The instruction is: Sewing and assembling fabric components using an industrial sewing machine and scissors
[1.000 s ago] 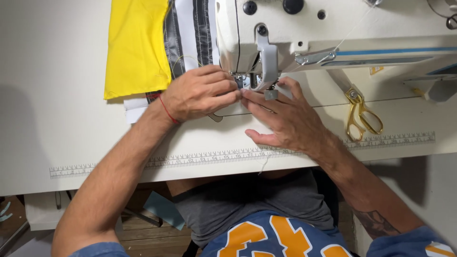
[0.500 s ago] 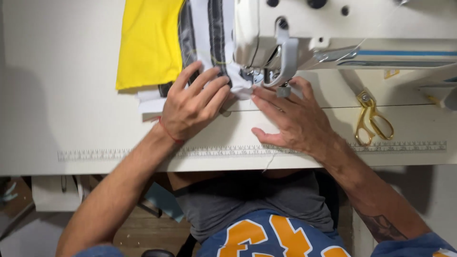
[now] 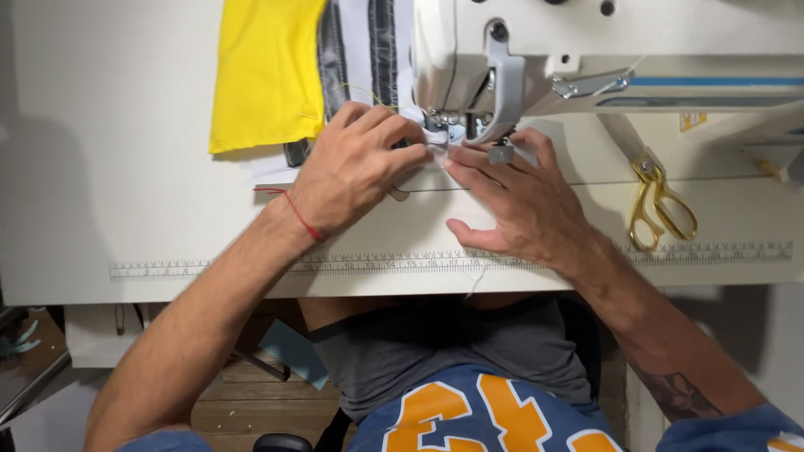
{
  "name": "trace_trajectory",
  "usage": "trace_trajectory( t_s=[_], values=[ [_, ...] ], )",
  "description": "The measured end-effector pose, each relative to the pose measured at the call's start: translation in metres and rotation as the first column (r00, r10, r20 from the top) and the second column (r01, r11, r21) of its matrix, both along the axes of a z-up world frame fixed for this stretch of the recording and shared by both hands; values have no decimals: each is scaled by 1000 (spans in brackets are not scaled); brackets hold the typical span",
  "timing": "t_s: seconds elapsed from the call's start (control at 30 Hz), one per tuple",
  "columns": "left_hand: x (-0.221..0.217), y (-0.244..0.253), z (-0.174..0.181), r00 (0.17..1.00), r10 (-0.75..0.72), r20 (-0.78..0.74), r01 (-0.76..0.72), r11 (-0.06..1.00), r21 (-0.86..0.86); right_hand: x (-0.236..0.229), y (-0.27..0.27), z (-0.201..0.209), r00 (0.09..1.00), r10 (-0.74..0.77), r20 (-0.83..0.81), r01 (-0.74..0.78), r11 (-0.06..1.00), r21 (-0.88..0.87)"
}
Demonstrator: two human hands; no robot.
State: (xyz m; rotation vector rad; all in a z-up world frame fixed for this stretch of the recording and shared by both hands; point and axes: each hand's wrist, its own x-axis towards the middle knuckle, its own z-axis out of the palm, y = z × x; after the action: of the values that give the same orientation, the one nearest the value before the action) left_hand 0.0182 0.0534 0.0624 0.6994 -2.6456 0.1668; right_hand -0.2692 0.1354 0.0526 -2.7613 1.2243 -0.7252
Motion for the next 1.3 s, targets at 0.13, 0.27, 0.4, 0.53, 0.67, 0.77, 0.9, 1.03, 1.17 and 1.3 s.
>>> trace_trajectory(
  t_s=[0.13,0.27,0.4,0.53,0.67,0.77,0.9,1.03,1.17,1.3],
  values=[
    [-4,-11,7,999,54,-6,-51,974,218,-1,-2,4,999,-20,51,18,999,42],
    [-2,-7,-6,994,68,-90,-61,995,83,2,-2,10,998,-15,61,13,999,33],
    [8,23,5,989,149,0,-149,988,-42,0,-1,12,995,-16,94,13,999,30],
    [2,25,-5,980,196,-8,-194,961,-198,-1,1,8,994,0,106,-6,998,57],
    [-10,17,22,990,137,-21,-138,956,-259,-6,3,-10,995,-18,100,13,999,51],
    [-16,19,41,981,155,112,-114,943,-312,-6,5,-9,995,-21,101,16,999,51],
    [-19,17,48,992,74,104,-48,972,-229,-1,8,0,994,-29,101,23,998,60],
    [-14,10,27,966,50,255,54,920,-387,3,9,11,994,-16,104,10,999,53],
    [2,-5,-13,986,-116,120,148,939,-310,4,11,15,994,-5,105,0,999,49],
    [6,-5,16,987,-161,7,161,986,-39,0,14,11,996,-15,86,12,999,44]
  ],
)
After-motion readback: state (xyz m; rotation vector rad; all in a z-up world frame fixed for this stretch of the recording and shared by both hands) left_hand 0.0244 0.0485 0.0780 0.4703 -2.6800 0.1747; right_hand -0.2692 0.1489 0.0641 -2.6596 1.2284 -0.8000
